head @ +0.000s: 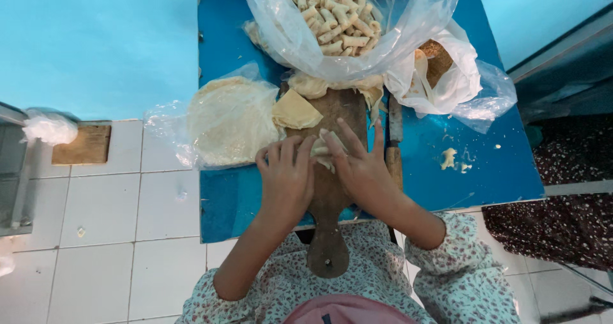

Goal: The person folds and rolls thin square pastry sheets into small cylindrical rolls on a wooden board, pressing the edges to seal them, and places the finished rolls into a plastic bag filled with similar rolls. They occasionally use a small spoon to apply filling or paste onto a sheet before rolling it.

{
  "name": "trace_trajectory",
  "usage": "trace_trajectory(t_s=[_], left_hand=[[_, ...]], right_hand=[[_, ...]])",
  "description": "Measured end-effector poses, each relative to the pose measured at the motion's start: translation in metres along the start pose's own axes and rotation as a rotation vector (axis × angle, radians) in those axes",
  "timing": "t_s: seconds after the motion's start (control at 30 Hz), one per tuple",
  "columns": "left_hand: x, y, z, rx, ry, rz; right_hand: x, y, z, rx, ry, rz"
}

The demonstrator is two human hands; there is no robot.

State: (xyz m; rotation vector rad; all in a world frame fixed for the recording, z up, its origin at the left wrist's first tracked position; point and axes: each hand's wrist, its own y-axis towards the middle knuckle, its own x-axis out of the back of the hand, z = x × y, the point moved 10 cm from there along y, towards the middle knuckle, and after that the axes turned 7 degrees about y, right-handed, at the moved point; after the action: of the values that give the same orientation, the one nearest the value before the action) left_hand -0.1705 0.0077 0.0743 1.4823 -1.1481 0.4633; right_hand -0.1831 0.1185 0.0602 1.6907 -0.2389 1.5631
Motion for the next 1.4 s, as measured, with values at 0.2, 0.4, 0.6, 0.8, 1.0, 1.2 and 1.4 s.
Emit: trace_trajectory(t_s=[0.2, 0.4, 0.6, 0.8, 1.0, 1.2, 1.4], left_hand=[[-0.004, -0.002, 0.003, 0.009, 0.013, 0.025], [0.001, -0.003, 0.001, -0.010, -0.003, -0.026], [0.021, -0.011, -0.023, -0.255, 0.002, -0.179], [0.028, -0.013, -0.037, -0.344, 0.166, -0.224], [0.063, 0.003, -0.023, -0.380, 0.029, -0.285], [0.030, 0.059, -0.009, -0.322, -0.067, -0.046], [-0.022, 0.043, -0.010, -0.222, 0.083, 0.171]], right_hand=[[-0.001, 0.010, -0.003, -0.025, 0.043, -0.009], [-0.001, 0.012, -0.018, -0.088, 0.050, -0.037], [0.021, -0.002, -0.047, -0.327, 0.808, -0.230], [0.014, -0.016, -0.055, -0.677, 1.624, -0.099], [0.116, -0.012, -0.044, -0.434, 1.339, -0.269], [0.230, 0.054, -0.028, 0.098, 0.048, -0.769], [0.211, 0.066, -0.084, -0.104, 0.014, -0.683]])
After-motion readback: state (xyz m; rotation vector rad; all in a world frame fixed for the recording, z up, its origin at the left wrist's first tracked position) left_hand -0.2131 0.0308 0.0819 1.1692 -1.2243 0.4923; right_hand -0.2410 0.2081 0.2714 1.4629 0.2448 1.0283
